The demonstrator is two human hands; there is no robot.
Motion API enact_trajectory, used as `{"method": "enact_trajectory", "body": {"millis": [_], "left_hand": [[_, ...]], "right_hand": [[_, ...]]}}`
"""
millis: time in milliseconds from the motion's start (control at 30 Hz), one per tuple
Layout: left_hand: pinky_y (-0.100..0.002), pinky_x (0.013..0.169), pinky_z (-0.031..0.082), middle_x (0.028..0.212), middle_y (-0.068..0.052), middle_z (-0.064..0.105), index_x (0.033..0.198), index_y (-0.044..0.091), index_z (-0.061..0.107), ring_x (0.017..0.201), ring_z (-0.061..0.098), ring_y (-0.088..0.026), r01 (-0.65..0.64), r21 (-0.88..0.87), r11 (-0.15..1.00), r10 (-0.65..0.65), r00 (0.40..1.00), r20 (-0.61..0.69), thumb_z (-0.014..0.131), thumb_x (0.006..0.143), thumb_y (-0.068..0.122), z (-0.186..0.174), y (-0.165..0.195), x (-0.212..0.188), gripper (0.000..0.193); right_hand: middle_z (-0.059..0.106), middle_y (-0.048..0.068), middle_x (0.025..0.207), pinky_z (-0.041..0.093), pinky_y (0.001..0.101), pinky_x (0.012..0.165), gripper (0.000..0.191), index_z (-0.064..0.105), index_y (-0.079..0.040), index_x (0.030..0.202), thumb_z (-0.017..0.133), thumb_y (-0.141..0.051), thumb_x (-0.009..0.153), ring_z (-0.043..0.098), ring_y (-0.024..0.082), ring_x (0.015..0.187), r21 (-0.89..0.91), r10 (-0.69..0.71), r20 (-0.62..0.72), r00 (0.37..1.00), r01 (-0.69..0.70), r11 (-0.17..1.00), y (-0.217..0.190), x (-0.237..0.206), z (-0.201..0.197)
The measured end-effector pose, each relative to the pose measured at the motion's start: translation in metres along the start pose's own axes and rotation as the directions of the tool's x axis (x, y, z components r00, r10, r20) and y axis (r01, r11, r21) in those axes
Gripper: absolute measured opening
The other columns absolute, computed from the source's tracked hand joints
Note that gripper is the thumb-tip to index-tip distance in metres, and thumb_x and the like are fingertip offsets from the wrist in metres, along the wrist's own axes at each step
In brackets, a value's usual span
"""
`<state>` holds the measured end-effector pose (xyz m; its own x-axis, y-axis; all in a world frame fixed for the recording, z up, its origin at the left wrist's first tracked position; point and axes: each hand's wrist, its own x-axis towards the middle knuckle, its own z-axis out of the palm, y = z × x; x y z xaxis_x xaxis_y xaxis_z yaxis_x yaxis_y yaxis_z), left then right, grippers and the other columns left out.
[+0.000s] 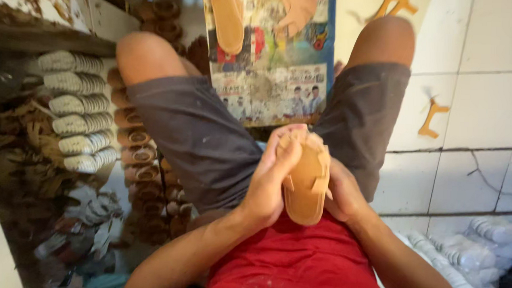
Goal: The person assembles sandals by hand, attaching star-shaped straps to wooden soles and pressing them into place. They handle multiple soles and straps, repeatedly fitting and adjusting the components while seated on the floor.
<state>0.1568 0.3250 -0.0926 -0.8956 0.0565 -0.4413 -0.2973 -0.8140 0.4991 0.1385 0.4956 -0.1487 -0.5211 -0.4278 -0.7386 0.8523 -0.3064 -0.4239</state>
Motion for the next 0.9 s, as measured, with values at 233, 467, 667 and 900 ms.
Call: {"method": "enact_trajectory", "body": {"millis": [233,467,667,900], "left_hand": [[-0.031,0.103,0.043,0.126,-0.008,0.057,0.138,0.006,0.047,0.117,0.053,-0.016,-0.061,0.12,0.991,0.062,0.998,0.0,0.052,0.108,0.039,0.032,0.03,0.033,0.046],[-0.031,0.113,0.039,0.138,-0.011,0.051,0.148,0.005,0.04,0.128,0.05,-0.018,-0.266,0.394,0.88,0.227,0.963,0.144,0.057,0.106,0.036,0.045,0.036,0.051,0.054],[-0.036,0.112,0.039,0.141,-0.01,0.045,0.153,0.01,0.023,0.13,0.047,-0.02,-0.386,0.341,0.857,0.382,0.92,0.081,0.072,0.089,0.011,0.035,0.009,0.049,0.081],[-0.038,0.098,0.05,0.132,-0.014,0.056,0.155,-0.001,0.035,0.115,0.06,-0.025,-0.155,0.396,0.905,0.196,0.978,-0.064,0.068,0.078,0.0,0.008,-0.013,0.126,0.084]], "right_hand": [[0.069,0.018,0.106,0.055,0.0409,0.077,0.038,0.064,0.001,0.126,0.053,-0.032,0.108,0.068,0.03,0.087,0.097,0.017,0.314,0.949,-0.05,0.994,-0.01,0.007,0.001],[0.072,0.01,0.109,0.054,0.0374,0.08,0.031,0.064,-0.006,0.122,0.06,-0.025,0.098,0.068,0.024,0.092,0.208,-0.2,0.193,0.961,0.159,0.965,-0.021,0.014,0.002],[0.071,0.01,0.112,0.055,0.0348,0.088,0.028,0.074,-0.002,0.118,0.077,-0.018,0.094,0.068,0.025,0.1,-0.7,-0.863,0.229,0.45,0.693,0.175,-0.055,0.005,0.004],[0.067,0.016,0.112,0.056,0.0369,0.089,0.041,0.069,0.002,0.121,0.083,-0.016,0.086,0.068,0.031,0.101,-0.684,-0.794,0.497,0.349,0.721,-0.111,-0.1,-0.004,-0.012]]}}
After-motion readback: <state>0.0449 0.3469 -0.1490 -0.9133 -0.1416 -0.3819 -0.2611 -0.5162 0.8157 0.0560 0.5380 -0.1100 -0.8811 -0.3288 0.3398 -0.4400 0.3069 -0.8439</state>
